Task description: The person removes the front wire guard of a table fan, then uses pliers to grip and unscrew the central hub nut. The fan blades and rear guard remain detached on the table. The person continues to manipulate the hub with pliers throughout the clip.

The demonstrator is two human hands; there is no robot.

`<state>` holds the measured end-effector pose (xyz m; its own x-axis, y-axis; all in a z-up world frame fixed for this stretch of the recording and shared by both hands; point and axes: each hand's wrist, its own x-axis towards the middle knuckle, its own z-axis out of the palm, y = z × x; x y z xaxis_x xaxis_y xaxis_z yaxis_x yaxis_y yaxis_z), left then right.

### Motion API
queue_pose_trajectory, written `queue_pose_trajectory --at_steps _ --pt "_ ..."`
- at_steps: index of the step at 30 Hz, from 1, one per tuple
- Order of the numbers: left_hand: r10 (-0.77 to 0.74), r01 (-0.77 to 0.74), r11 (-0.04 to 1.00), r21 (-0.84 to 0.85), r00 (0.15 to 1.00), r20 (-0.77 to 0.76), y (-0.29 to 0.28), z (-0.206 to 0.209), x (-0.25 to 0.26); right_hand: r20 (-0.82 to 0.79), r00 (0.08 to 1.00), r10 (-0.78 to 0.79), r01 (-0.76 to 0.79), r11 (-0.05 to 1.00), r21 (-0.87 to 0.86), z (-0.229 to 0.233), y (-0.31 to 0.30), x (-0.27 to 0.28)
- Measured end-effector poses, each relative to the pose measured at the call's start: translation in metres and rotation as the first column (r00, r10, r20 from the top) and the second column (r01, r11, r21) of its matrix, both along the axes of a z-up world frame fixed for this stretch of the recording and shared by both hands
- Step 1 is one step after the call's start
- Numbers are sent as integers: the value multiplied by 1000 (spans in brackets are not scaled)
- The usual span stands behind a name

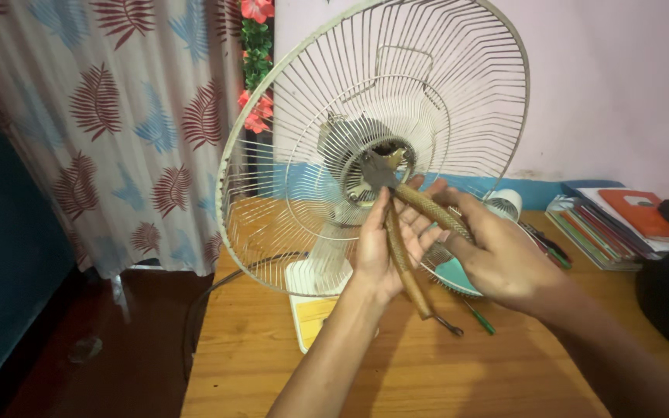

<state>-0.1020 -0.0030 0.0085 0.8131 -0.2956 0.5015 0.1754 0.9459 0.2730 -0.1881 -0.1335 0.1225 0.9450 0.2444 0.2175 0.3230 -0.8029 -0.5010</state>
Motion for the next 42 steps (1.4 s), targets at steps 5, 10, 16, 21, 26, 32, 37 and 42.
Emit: queue_pose_trajectory --at_steps 5,10,16,21,26,32,37,42 --pt "-35 28 996 -81 996 -85 -6 0 3 37 998 42 -39 997 -69 1 5 -3" --pt "-49 16 989 -149 974 -219 -10 3 2 -13 999 -42 37 962 -269 10 18 -19" --pt "-10 -18 987 -159 985 -171 -18 12 2 382 920 84 203 733 -650 -1 24 -42" --pt "17 -48 989 -140 977 -214 -21 14 0 659 681 319 421 566 -709 -30 26 -38" --pt "1 -36 991 -128 963 -268 -18 19 -4 676 629 383 394 593 -702 -28 18 -31" --pt "10 -23 999 -41 957 -289 -11 20 -9 453 862 229 245 593 -767 -16 28 -38" --pt "3 9 999 35 949 -315 -9 20 -11 427 888 172 264 570 -778 -11 36 -42" --pt "76 -53 996 76 941 -329 -6 23 -13 228 972 66 138 621 -771 -7 37 -38"
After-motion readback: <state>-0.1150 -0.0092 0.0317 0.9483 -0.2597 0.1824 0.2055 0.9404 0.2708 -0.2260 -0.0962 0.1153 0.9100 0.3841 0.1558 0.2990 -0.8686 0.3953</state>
